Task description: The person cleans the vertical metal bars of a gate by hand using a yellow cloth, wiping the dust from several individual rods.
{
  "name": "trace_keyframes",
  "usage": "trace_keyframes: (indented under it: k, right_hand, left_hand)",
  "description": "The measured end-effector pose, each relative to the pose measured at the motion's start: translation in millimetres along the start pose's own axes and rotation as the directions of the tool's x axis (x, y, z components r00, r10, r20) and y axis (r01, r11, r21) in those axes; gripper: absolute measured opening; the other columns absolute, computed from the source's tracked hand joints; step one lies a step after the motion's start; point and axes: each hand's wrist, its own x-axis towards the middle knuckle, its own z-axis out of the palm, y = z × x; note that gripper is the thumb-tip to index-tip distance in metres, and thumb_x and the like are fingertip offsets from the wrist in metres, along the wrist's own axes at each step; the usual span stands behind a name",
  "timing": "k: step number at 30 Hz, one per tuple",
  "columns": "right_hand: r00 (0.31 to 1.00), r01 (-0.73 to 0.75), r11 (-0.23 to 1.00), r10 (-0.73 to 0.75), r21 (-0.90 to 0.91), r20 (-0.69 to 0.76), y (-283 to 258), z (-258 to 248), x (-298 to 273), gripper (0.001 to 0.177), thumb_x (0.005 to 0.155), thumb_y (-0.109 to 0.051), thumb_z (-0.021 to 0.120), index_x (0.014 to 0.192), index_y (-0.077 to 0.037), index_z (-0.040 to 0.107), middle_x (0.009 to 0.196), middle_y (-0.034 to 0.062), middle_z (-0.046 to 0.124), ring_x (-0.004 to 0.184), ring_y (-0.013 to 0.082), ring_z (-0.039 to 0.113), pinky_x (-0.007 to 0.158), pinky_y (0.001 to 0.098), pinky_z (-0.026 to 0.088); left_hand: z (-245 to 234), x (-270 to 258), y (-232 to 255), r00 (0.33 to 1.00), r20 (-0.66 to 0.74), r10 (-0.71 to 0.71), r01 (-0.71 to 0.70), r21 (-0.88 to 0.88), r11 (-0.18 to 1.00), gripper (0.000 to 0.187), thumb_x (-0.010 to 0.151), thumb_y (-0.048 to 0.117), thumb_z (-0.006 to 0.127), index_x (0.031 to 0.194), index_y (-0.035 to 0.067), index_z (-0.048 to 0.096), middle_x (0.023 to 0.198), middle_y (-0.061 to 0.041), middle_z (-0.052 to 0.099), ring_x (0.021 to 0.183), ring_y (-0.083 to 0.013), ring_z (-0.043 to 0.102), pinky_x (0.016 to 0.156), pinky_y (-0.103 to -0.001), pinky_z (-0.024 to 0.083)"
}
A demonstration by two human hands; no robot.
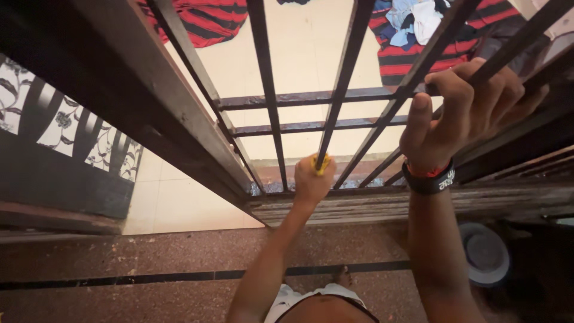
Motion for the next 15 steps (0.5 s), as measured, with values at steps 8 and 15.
trace_keyframes:
  k: [8, 15]
  right_hand:
    - [1.000, -0.005, 1.000, 0.006, -0.008, 0.028, -8.2, -6.6, 6.3, 0.040, 0.104, -0.047, 0.048, 0.086, -0.018, 0.068, 0.092, 0.0041, 0.068, 0.114, 0.0277, 0.063, 0.123, 0.0598, 0.003]
    - [0.998, -0.020, 1.000, 0.022, -0.024, 0.057, -11.9, -8.2, 8.9, 0.039, 0.104, -0.045, 0.049, 0.087, -0.017, 0.070, 0.096, 0.0043, 0.072, 0.117, 0.0294, 0.063, 0.124, 0.0593, 0.004]
  left_hand:
    - [-3.7, -11.4, -8.4, 0.978, 0.096, -0.187, 0.182, 0.052, 0.982, 0.028, 0.085, 0.026, 0.073, 0.071, 0.003, 0.064, 0.061, -0.010, 0.063, 0.060, -0.0268, 0.066, 0.057, -0.042, 0.050]
    - [-27.6, 19.3, 108.8, 0.996, 0.077, 0.050, -0.018, -0.369, 0.929, 0.029, 0.094, 0.020, 0.067, 0.069, 0.008, 0.060, 0.058, 0.001, 0.059, 0.053, -0.0081, 0.057, 0.049, -0.028, 0.043]
